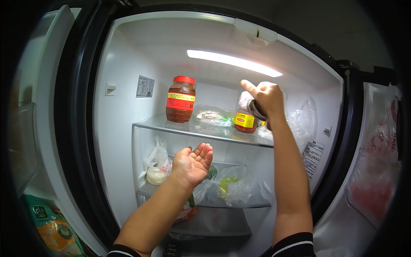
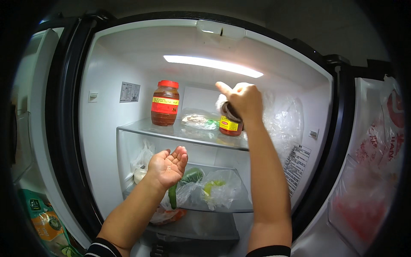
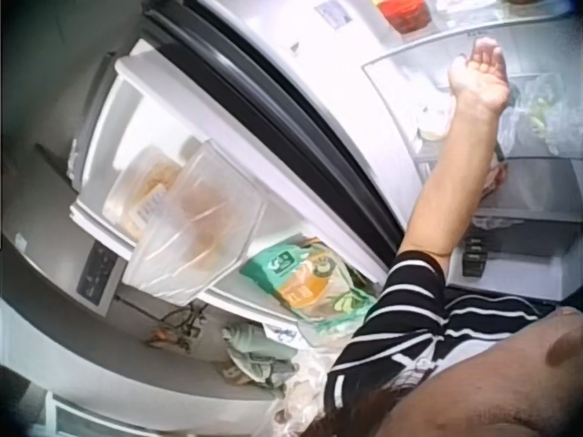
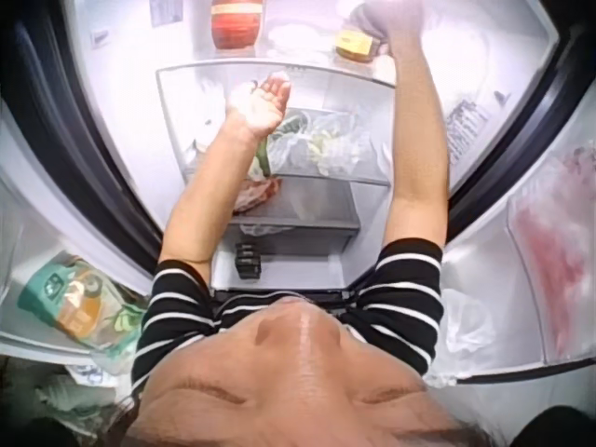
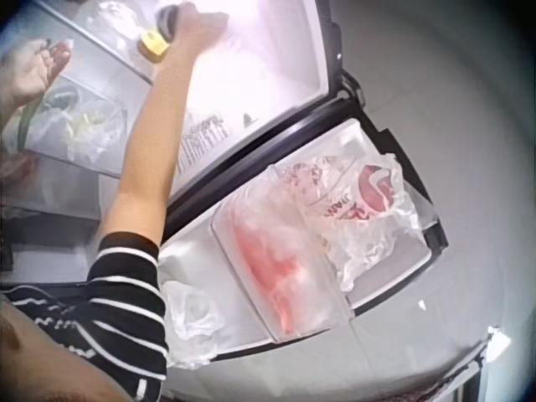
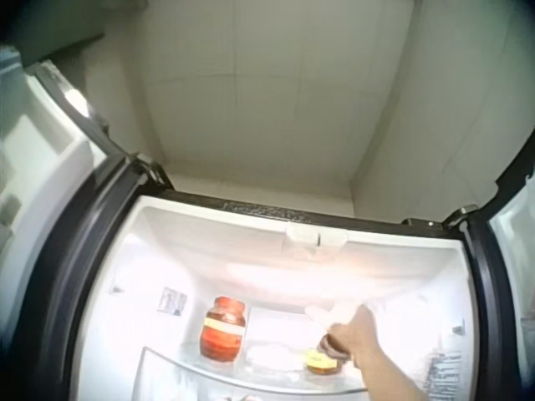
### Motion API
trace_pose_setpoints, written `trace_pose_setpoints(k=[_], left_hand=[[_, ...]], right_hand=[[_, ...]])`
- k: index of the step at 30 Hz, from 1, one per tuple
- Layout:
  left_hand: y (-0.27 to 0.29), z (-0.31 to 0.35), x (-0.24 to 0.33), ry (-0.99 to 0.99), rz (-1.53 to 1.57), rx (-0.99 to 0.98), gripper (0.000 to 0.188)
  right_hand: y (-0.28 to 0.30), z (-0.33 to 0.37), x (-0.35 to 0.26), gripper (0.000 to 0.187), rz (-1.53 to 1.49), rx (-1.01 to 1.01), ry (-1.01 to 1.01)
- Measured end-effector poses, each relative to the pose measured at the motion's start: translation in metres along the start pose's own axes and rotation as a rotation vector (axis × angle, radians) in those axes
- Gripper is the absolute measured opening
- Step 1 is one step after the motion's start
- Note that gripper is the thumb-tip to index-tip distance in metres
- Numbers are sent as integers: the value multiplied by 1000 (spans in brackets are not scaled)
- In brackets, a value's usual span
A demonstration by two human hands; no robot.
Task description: The person wipes the refrigerator shelves with a cloth, moves jars and food items aside, places food products into plastic bags, and organizes the items on the shelves.
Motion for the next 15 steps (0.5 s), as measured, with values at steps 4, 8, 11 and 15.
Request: trace_pose_setpoints(k=[4, 8, 11, 15], left_hand=[[9, -1, 4, -4, -6, 22, 35], [12, -1, 6, 1, -18, 17, 34], [16, -3, 11, -24, -14, 39, 34], [16, -1, 13, -28, -13, 32, 34]], right_hand=[[-31, 1, 82, 48, 247, -99, -242], [-77, 8, 113, 62, 105, -342, -384], [-88, 4, 108, 60, 111, -407, -400], [-89, -9, 107, 57, 18, -419, -312]])
Point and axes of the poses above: each hand's wrist, its own z-axis away from the middle knuckle, its own y-axis out of the back of the hand, x = y × z, the point moved 8 cm from there along -z, towards the middle knuckle, and after that the axes turned 9 degrees about y, right-handed, at the moved point
